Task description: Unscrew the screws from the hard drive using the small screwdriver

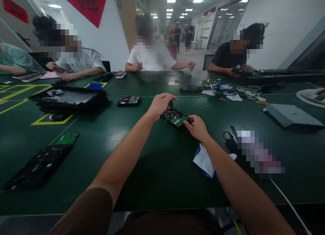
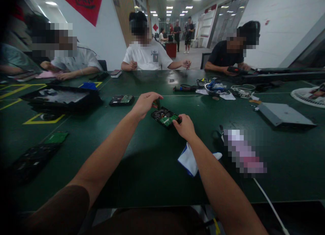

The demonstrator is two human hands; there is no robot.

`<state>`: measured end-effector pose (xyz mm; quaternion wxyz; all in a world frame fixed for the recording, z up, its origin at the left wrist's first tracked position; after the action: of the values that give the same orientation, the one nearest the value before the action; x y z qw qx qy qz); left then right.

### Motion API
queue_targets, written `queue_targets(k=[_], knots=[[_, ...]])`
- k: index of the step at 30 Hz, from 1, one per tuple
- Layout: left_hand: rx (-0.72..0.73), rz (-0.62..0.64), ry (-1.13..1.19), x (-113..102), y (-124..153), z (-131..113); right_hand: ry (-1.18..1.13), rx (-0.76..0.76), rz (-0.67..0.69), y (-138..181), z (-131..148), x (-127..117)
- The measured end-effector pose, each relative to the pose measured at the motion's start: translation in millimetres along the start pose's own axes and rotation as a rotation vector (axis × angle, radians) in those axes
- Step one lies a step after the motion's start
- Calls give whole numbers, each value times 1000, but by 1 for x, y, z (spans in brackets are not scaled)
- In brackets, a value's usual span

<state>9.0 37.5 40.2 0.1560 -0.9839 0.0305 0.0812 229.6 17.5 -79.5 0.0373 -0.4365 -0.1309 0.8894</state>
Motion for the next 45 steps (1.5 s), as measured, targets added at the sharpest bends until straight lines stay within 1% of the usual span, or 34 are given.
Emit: queue_targets(k=[3, 6, 8, 13, 15, 17, 19, 24, 28, 30, 33, 38, 40, 45], knots=[[40, 15, 6, 2, -1, 0, -13, 3, -2, 0, 0, 0], [122, 3, -45, 2, -3, 1, -19, 12, 4, 0, -1, 1], [200, -29, -132, 0, -3, 0, -22, 13, 7, 0, -1, 0], [415, -175, -404, -4, 5, -12, -21, 4, 1, 1, 1, -1], [485, -190, -496, -2, 10, -17, -19, -3, -9, 1, 2, -1], [521, -179, -541, 0, 12, -19, -18, -10, -15, 1, 2, -2], [511, -155, -545, 2, 11, -16, -15, -11, -16, 2, 2, -2], [428, -98, -480, 6, 5, 0, -5, -18, -13, 1, 3, -2], [432, -43, -384, 13, 5, 6, -11, -13, -17, 1, 1, -1], [447, -32, -381, 15, 5, 6, -14, -20, -18, 1, 1, -1], [490, -65, -417, 13, 6, 3, -10, -33, -21, 1, 2, -1], [527, -185, -459, 1, 7, -2, -9, -15, -9, 1, 2, -2], [520, -190, -492, 0, 6, -2, -10, -16, -3, 1, 3, -2], [491, -158, -542, 1, 5, 0, -16, -19, -2, 1, 0, -1]])
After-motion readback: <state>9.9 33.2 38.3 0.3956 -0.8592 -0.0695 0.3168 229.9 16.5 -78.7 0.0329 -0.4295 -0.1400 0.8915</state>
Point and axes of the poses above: each hand's wrist, its own y-axis away from the middle knuckle, its own x-axis out of the palm, z = x × y, the point moved 7 cm from there along -y, towards the middle knuckle, and after that the axes turned 1 degree about z, right-handed, at the moved point
